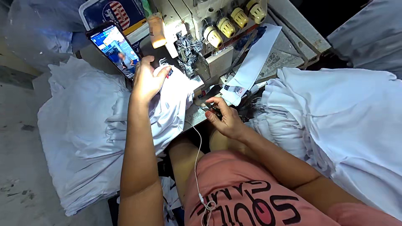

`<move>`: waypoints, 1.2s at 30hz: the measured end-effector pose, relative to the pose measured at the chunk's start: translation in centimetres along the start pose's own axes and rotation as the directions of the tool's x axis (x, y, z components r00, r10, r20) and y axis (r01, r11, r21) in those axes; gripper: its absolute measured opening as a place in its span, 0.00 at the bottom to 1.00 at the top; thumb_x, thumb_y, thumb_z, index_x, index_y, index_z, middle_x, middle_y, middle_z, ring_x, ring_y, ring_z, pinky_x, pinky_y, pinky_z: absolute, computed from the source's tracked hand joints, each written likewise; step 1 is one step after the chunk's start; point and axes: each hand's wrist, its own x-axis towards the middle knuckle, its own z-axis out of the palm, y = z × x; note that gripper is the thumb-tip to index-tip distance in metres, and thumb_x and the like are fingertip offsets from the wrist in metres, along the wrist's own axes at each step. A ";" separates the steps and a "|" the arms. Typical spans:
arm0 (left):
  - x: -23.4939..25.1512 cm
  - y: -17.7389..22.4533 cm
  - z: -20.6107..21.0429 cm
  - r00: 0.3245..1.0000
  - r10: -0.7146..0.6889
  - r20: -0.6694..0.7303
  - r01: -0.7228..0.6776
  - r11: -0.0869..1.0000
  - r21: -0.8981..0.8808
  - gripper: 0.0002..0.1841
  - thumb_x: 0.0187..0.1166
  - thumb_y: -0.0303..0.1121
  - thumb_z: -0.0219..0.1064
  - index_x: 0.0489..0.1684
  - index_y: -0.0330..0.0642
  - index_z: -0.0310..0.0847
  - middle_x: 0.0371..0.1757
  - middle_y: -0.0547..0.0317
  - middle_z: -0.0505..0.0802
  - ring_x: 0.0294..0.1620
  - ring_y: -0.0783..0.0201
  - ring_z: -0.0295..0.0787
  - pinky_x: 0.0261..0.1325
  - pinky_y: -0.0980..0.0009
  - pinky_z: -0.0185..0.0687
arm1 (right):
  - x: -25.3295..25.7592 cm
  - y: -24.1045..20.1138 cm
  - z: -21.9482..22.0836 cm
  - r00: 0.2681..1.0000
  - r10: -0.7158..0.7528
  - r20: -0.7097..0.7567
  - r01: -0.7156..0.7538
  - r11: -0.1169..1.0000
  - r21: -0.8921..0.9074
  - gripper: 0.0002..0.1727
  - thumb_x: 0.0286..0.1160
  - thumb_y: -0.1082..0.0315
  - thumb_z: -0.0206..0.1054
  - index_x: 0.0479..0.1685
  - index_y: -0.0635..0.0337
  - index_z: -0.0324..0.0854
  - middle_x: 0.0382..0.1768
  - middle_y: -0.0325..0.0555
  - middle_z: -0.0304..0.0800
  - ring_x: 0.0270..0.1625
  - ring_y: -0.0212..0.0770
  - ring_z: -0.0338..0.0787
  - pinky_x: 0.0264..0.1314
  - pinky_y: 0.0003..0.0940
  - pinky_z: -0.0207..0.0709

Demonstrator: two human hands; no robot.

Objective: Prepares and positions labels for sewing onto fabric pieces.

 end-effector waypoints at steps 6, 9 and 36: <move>-2.8 -0.9 -1.9 0.996 0.092 -0.016 -0.093 0.976 -0.198 0.11 0.82 0.36 0.68 0.44 0.35 0.85 0.33 0.66 0.85 0.27 0.84 0.75 0.35 0.84 0.74 | 3.4 -1.1 -1.8 0.966 -0.212 -0.150 0.147 0.923 -0.355 0.19 0.82 0.62 0.66 0.63 0.66 0.84 0.43 0.58 0.90 0.33 0.51 0.90 0.29 0.46 0.82; -5.0 -0.4 -2.8 0.992 0.118 -0.038 -0.124 0.949 -0.288 0.06 0.82 0.34 0.68 0.42 0.41 0.82 0.31 0.72 0.86 0.21 0.86 0.78 0.26 0.87 0.77 | 6.1 -2.3 -2.1 0.954 -0.282 -0.102 0.183 0.818 -0.546 0.18 0.84 0.62 0.62 0.62 0.65 0.87 0.41 0.60 0.89 0.32 0.57 0.91 0.29 0.50 0.81; -10.2 1.4 -0.4 0.996 0.036 -0.077 -0.077 0.765 -0.639 0.03 0.92 0.30 0.55 0.48 0.50 0.70 0.38 0.72 0.94 0.37 0.73 0.97 0.35 0.75 0.94 | 9.7 -4.6 -0.5 0.941 -0.320 0.113 0.291 0.591 -0.753 0.16 0.78 0.79 0.57 0.57 0.65 0.86 0.39 0.60 0.87 0.33 0.58 0.88 0.31 0.47 0.72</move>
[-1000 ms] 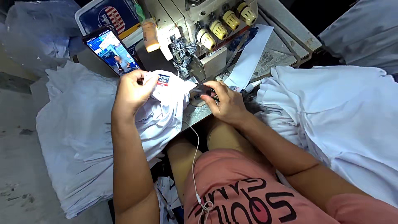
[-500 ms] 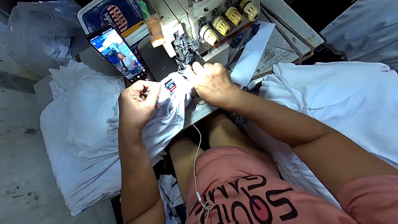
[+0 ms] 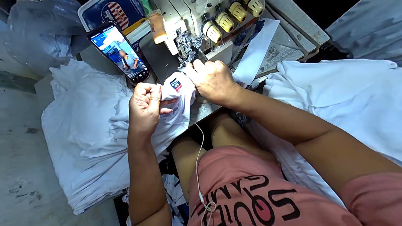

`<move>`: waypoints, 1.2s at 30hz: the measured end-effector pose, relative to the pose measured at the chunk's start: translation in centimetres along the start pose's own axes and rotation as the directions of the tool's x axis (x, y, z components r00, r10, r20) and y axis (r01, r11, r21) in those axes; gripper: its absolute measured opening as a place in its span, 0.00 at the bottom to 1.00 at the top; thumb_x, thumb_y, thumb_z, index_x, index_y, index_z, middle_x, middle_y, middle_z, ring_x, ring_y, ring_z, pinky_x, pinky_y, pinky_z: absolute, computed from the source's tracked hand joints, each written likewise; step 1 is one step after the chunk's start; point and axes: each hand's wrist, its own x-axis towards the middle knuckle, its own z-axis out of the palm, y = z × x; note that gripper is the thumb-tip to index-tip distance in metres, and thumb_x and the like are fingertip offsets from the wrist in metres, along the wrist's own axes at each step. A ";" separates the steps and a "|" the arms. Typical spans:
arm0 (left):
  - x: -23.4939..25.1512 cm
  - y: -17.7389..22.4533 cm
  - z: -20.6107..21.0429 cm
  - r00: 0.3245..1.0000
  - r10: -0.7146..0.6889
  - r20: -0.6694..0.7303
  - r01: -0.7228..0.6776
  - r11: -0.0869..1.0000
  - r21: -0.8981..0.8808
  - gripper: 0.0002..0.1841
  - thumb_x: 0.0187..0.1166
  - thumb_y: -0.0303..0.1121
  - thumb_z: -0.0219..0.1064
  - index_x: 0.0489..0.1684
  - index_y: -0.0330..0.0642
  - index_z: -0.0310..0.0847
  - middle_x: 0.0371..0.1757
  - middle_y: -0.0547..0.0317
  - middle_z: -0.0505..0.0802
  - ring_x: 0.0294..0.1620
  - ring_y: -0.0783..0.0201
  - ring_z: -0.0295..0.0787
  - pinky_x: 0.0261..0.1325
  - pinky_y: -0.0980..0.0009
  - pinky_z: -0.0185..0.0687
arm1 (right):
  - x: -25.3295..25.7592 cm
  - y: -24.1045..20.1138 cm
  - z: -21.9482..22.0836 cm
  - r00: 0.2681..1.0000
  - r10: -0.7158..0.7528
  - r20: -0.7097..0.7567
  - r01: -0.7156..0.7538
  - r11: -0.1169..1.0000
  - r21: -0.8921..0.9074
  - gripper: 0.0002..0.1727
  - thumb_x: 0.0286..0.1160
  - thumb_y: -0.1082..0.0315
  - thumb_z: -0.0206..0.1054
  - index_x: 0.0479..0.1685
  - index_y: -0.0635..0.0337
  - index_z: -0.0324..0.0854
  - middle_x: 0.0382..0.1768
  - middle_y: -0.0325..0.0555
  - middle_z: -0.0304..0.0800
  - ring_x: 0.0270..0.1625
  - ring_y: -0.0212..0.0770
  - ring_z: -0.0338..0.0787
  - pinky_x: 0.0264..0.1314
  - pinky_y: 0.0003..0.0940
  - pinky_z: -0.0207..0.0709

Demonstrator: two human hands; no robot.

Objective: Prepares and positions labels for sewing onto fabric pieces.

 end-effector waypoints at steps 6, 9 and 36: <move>-0.3 -0.3 0.5 0.999 -0.032 0.012 0.033 0.996 -0.086 0.04 0.95 0.33 0.48 0.49 0.53 0.65 0.39 0.72 0.92 0.39 0.72 0.97 0.36 0.73 0.95 | -1.9 -1.4 -3.0 0.999 0.012 -0.052 0.006 0.944 0.331 0.17 0.85 0.61 0.60 0.57 0.63 0.89 0.41 0.53 0.91 0.32 0.51 0.90 0.26 0.45 0.76; -0.2 -0.3 0.8 1.000 -0.013 0.013 0.013 0.998 -0.057 0.03 0.95 0.34 0.48 0.49 0.54 0.64 0.36 0.76 0.89 0.35 0.76 0.94 0.37 0.75 0.94 | -2.2 -2.1 -2.9 0.995 -0.041 -0.092 0.070 0.939 0.336 0.14 0.83 0.63 0.63 0.51 0.62 0.90 0.34 0.52 0.91 0.27 0.50 0.89 0.21 0.42 0.71; -0.5 -2.2 0.4 0.984 0.161 0.082 -0.165 0.985 0.056 0.14 0.82 0.24 0.64 0.60 0.42 0.68 0.37 0.79 0.90 0.36 0.81 0.91 0.46 0.78 0.91 | -4.6 6.7 2.7 0.640 0.761 -0.104 -0.453 0.484 0.749 0.23 0.91 0.62 0.54 0.69 0.77 0.70 0.44 0.55 0.87 0.41 0.36 0.86 0.49 0.34 0.82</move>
